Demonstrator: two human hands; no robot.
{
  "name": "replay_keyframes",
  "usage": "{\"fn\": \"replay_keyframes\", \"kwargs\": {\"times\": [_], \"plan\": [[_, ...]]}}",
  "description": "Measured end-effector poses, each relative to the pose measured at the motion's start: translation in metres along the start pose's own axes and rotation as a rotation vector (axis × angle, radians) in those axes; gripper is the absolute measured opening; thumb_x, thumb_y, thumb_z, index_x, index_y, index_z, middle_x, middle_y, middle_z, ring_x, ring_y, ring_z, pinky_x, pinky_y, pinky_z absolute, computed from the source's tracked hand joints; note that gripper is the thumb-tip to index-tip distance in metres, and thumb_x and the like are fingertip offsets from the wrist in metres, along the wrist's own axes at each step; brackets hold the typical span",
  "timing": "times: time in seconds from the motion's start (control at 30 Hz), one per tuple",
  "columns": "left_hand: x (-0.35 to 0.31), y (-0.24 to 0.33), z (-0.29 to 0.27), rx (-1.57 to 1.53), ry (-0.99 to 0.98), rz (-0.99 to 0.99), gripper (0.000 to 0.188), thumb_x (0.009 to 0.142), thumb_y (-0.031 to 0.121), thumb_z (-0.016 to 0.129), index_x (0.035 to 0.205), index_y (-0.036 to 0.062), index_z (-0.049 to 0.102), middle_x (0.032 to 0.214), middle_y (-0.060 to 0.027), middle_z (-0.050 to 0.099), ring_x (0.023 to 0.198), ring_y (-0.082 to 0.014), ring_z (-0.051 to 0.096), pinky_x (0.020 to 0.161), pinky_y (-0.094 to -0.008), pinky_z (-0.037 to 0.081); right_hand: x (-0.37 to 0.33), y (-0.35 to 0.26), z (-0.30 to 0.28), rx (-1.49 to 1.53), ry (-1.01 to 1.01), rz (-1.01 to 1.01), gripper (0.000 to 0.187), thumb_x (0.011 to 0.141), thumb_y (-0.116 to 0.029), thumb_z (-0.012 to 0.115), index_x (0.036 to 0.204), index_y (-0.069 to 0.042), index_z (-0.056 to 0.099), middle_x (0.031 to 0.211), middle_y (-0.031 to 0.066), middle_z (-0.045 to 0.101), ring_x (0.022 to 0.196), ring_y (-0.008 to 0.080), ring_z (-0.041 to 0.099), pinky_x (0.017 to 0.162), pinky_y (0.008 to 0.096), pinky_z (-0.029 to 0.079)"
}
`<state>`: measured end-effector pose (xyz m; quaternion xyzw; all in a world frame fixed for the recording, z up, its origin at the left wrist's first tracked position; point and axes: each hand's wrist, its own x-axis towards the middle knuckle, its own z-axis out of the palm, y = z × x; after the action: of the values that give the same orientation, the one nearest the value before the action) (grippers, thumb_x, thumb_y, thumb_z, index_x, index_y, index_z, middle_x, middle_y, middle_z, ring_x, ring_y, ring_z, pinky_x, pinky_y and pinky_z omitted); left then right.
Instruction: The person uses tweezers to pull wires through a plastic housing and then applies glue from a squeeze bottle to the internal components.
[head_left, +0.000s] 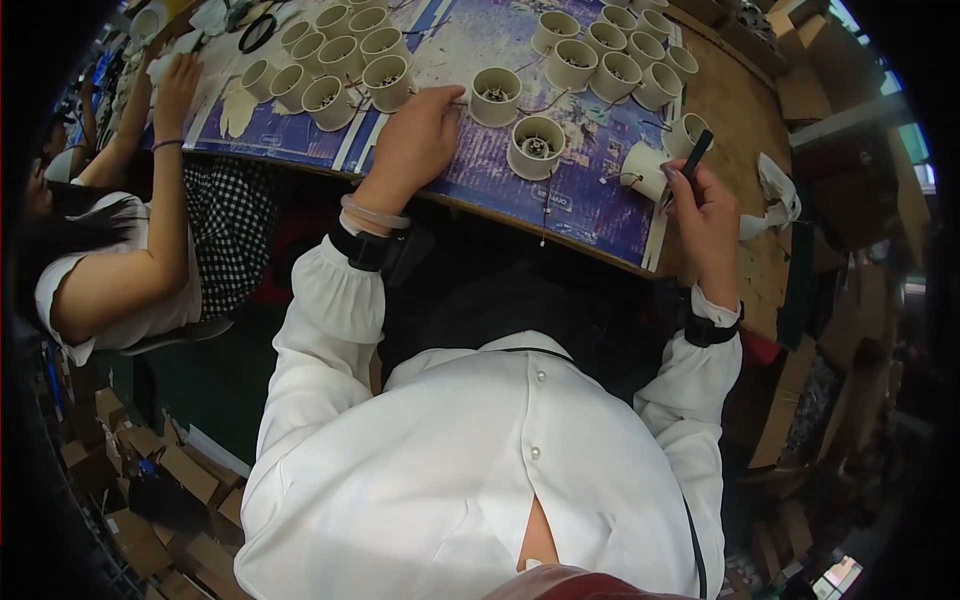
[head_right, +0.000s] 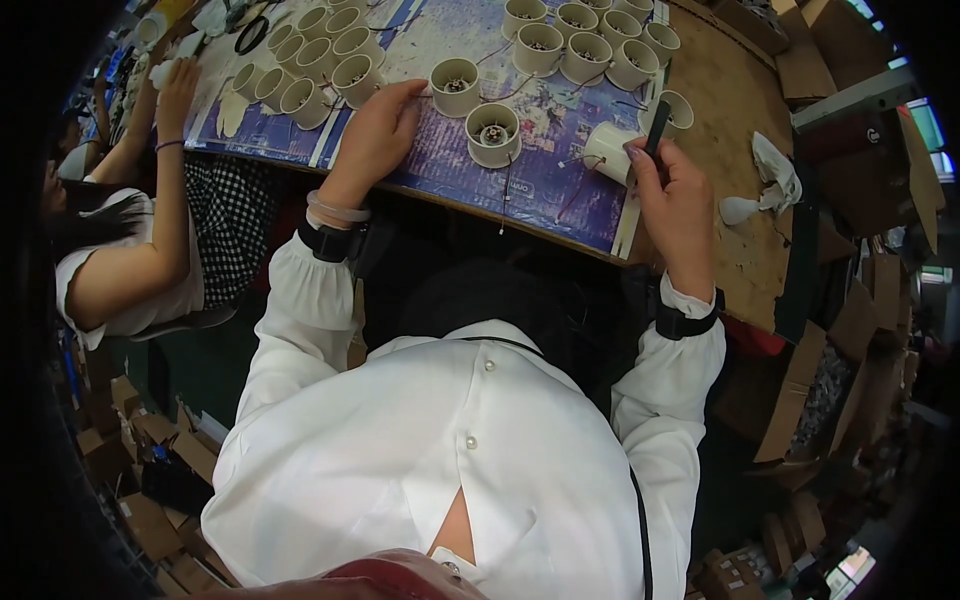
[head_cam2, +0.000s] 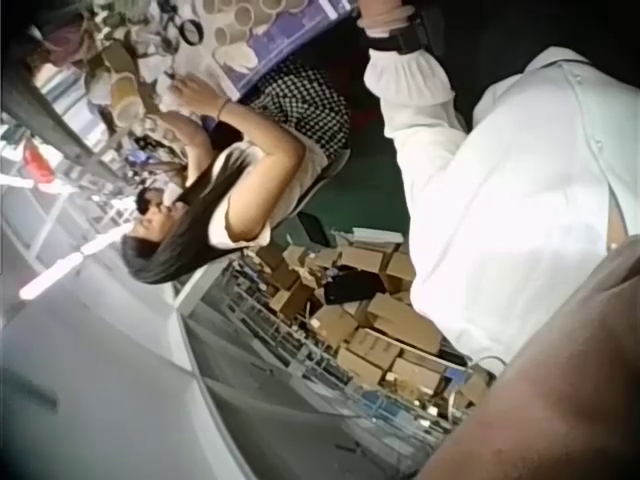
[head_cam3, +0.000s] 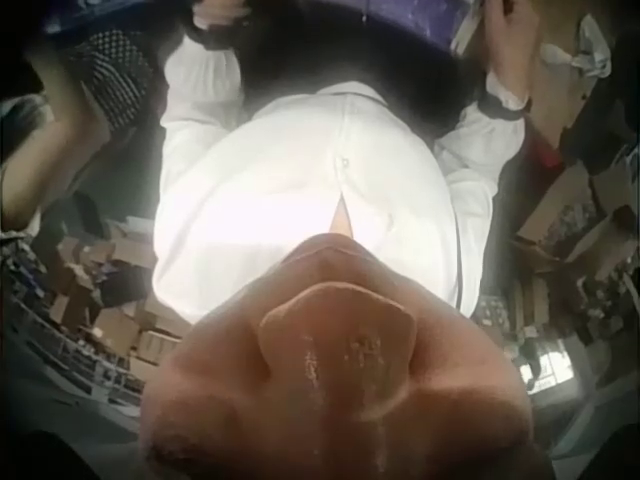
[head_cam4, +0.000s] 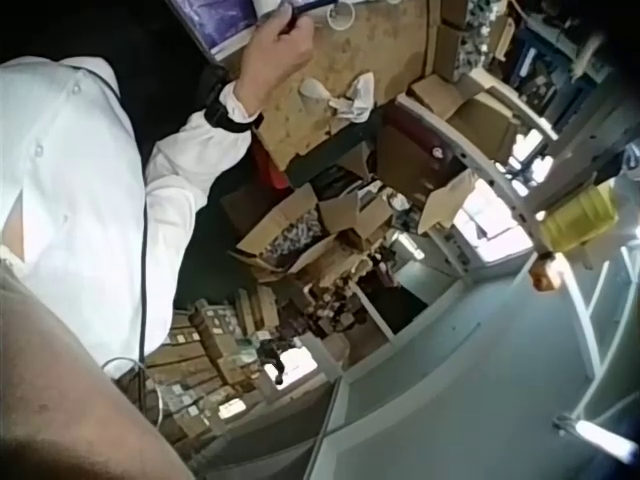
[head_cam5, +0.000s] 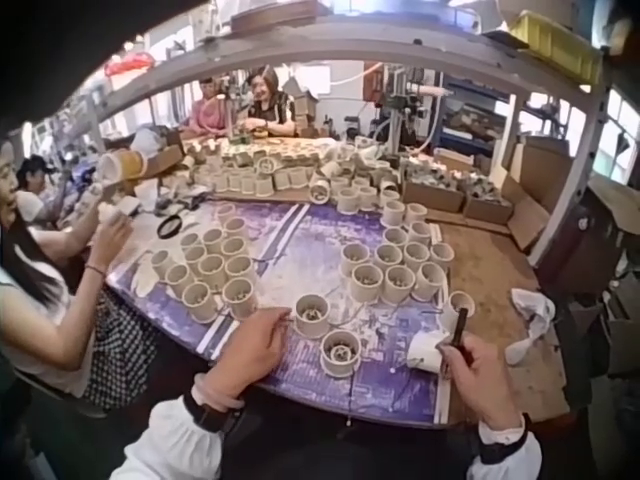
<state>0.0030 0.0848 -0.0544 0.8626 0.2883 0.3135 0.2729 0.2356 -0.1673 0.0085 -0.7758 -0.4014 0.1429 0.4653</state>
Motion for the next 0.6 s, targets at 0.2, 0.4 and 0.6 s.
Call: {"fn": "replay_keyframes", "kwargs": {"times": [0.2, 0.4, 0.6], "plan": [[0.001, 0.033, 0.003, 0.291, -0.095, 0.060, 0.036, 0.086, 0.025, 0.068, 0.116, 0.0078, 0.063, 0.085, -0.0097, 0.065, 0.072, -0.0259, 0.062, 0.065, -0.0348, 0.050, 0.000, 0.001, -0.001, 0.002, -0.020, -0.002, 0.020, 0.095, -0.017, 0.063, 0.105, 0.000, 0.067, 0.078, 0.0002, 0.064, 0.063, 0.0060, 0.054, 0.058, 0.0218, 0.043], [0.002, 0.050, -0.002, 0.264, -0.307, -0.047, 0.039, 0.082, 0.028, 0.073, 0.114, 0.0079, 0.064, 0.087, -0.0090, 0.064, 0.073, -0.0234, 0.062, 0.065, -0.0337, 0.049, -0.004, 0.001, -0.005, -0.041, 0.003, -0.013, 0.020, 0.095, -0.016, 0.063, 0.105, 0.000, 0.067, 0.077, 0.0002, 0.064, 0.063, 0.0056, 0.055, 0.057, 0.0216, 0.043], [-0.007, 0.049, -0.008, -0.043, -0.135, -0.041, 0.038, 0.080, 0.026, 0.074, 0.112, 0.0090, 0.063, 0.101, -0.0099, 0.065, 0.082, -0.0272, 0.063, 0.071, -0.0366, 0.051, -0.004, -0.003, -0.011, -0.060, -0.026, 0.068, 0.020, 0.095, -0.016, 0.062, 0.105, 0.000, 0.068, 0.078, 0.0005, 0.065, 0.063, 0.0053, 0.055, 0.056, 0.0208, 0.043]]}}
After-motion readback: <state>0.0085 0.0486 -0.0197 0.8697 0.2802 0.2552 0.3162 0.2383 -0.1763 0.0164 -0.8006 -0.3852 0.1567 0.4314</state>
